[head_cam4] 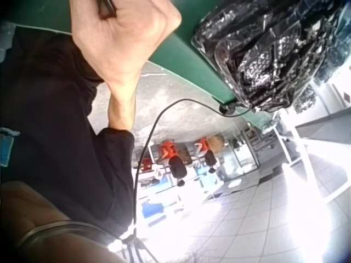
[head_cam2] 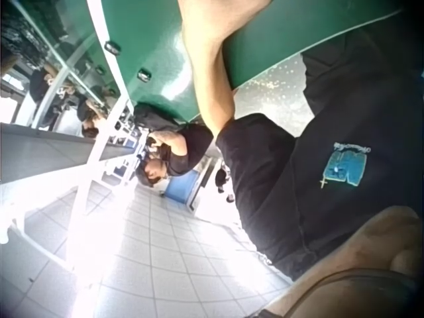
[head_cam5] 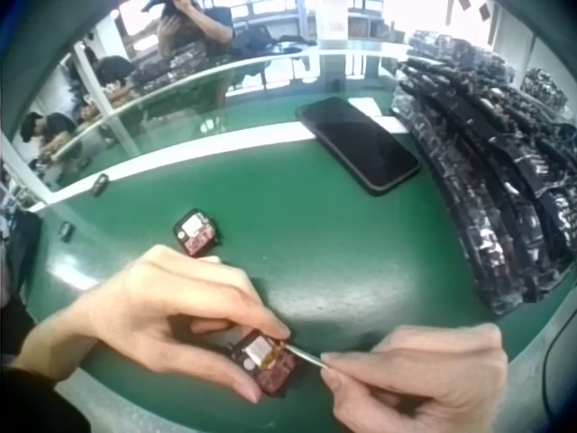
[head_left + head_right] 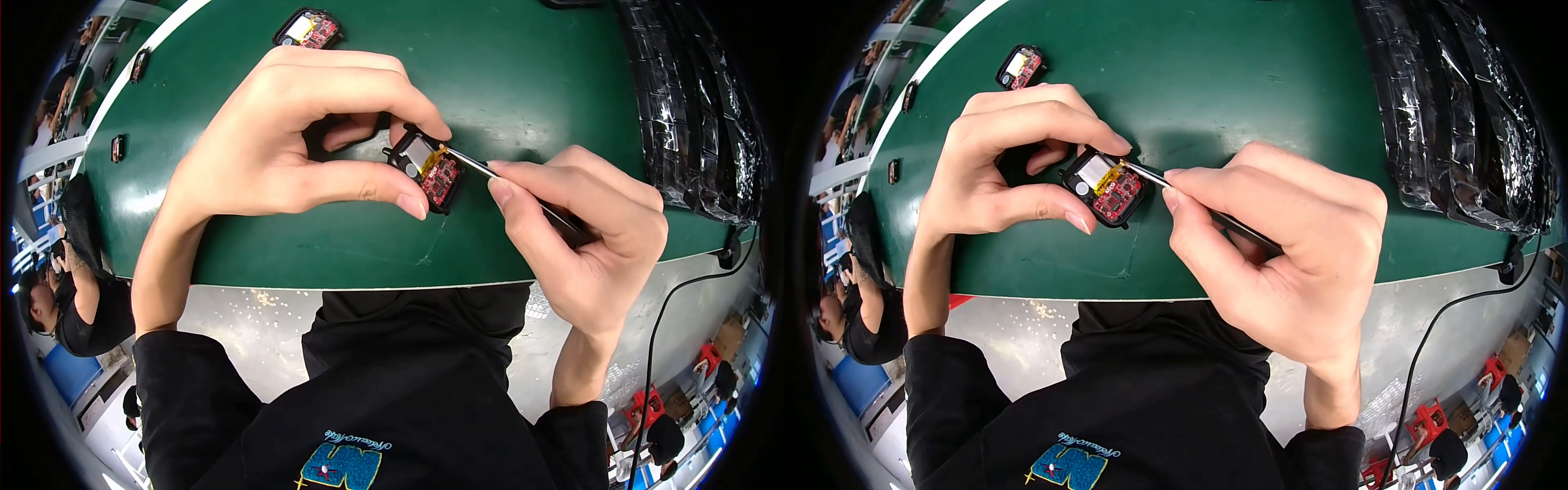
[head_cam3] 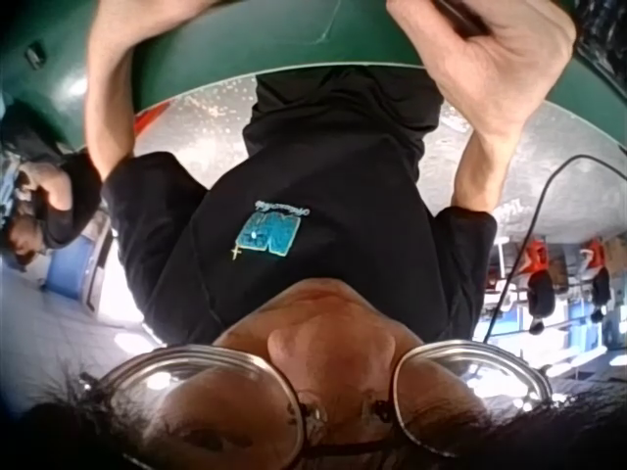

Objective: Using a thin tool to manipulate internal components of a smartwatch or fitness tracker on an assembly line.

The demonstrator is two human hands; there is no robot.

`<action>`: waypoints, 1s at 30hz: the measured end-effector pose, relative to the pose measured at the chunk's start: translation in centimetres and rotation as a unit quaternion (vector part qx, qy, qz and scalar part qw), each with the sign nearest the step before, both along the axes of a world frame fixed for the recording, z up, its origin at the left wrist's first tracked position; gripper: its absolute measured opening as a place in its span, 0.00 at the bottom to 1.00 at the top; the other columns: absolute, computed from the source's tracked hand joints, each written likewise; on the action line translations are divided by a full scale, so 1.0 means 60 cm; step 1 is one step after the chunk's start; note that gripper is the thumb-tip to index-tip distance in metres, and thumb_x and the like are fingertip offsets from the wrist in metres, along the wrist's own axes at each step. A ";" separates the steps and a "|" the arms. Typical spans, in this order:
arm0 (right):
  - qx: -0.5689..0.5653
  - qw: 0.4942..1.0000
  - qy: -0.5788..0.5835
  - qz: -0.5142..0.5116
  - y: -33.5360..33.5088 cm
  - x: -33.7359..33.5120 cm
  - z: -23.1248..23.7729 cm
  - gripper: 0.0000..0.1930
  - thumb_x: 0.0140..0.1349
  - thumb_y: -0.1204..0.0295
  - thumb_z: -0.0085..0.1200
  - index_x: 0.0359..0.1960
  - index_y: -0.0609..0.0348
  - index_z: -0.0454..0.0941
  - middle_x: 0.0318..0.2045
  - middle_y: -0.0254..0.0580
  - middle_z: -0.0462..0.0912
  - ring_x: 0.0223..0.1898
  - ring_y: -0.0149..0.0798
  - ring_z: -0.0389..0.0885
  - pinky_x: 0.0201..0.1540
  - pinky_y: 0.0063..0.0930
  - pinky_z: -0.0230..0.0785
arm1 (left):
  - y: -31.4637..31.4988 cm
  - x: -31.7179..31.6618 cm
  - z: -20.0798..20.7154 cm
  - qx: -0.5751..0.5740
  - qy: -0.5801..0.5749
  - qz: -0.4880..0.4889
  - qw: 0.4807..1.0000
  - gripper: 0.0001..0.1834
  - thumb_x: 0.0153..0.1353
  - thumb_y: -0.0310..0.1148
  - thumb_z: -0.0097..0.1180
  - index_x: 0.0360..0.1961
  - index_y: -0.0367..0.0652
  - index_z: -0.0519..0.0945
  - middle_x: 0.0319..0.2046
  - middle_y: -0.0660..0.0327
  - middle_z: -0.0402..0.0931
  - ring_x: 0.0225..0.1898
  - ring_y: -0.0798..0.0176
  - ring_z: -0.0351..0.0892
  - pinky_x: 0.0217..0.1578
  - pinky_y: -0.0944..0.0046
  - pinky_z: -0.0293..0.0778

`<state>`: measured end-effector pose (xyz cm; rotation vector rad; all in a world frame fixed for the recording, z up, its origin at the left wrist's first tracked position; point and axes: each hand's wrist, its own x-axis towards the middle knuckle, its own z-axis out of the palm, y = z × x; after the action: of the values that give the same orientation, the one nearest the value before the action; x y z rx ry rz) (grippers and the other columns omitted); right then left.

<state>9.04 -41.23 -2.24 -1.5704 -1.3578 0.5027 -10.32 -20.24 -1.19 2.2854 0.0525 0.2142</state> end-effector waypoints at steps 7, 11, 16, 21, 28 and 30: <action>-0.002 1.000 -0.010 -0.004 0.001 -0.001 0.001 0.09 0.57 0.87 0.72 0.40 0.67 0.94 0.21 0.32 0.80 0.21 0.22 0.70 0.24 0.21 0.53 | -0.005 0.000 0.003 0.018 -0.001 0.009 1.000 0.32 0.45 0.41 0.88 0.50 0.36 0.91 0.37 0.61 0.87 0.24 0.72 0.69 0.24 0.69 0.61; -0.005 1.000 -0.006 0.002 0.000 0.000 0.000 0.10 0.56 0.87 0.71 0.40 0.67 0.94 0.21 0.32 0.80 0.21 0.22 0.70 0.24 0.21 0.53 | -0.005 -0.001 0.004 0.033 -0.001 0.006 0.999 0.32 0.45 0.44 0.88 0.50 0.36 0.92 0.36 0.61 0.87 0.25 0.72 0.71 0.24 0.69 0.62; -0.005 1.000 -0.009 0.006 0.000 0.001 0.000 0.10 0.56 0.87 0.71 0.40 0.67 0.94 0.21 0.32 0.80 0.21 0.22 0.70 0.24 0.21 0.52 | -0.006 -0.001 0.004 0.041 0.001 0.005 0.999 0.33 0.45 0.45 0.88 0.49 0.37 0.92 0.36 0.61 0.87 0.26 0.71 0.72 0.24 0.69 0.63; -0.001 1.000 -0.019 0.003 0.000 0.000 0.001 0.10 0.56 0.87 0.72 0.40 0.68 0.94 0.21 0.32 0.80 0.20 0.21 0.69 0.23 0.20 0.52 | -0.006 0.000 0.004 0.048 0.000 0.002 0.999 0.33 0.44 0.46 0.88 0.48 0.36 0.91 0.37 0.60 0.88 0.26 0.70 0.74 0.25 0.69 0.63; 0.008 0.999 -0.028 -0.012 -0.004 0.002 0.001 0.11 0.55 0.87 0.72 0.41 0.69 0.93 0.23 0.33 0.81 0.20 0.19 0.69 0.23 0.18 0.50 | -0.007 0.000 0.005 0.046 0.001 0.005 0.999 0.33 0.44 0.44 0.88 0.48 0.36 0.91 0.37 0.59 0.88 0.26 0.70 0.73 0.25 0.69 0.63; 0.009 0.999 -0.034 -0.018 -0.004 0.002 0.001 0.12 0.54 0.87 0.71 0.41 0.69 0.93 0.24 0.33 0.81 0.20 0.19 0.69 0.23 0.18 0.50 | -0.008 0.000 0.004 0.046 0.000 0.012 0.999 0.33 0.43 0.43 0.88 0.49 0.36 0.91 0.36 0.60 0.88 0.25 0.70 0.71 0.25 0.70 0.63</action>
<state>9.16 -41.47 -2.16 -1.6076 -1.3776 0.4182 -10.35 -20.69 -0.92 2.3770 0.0720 0.2350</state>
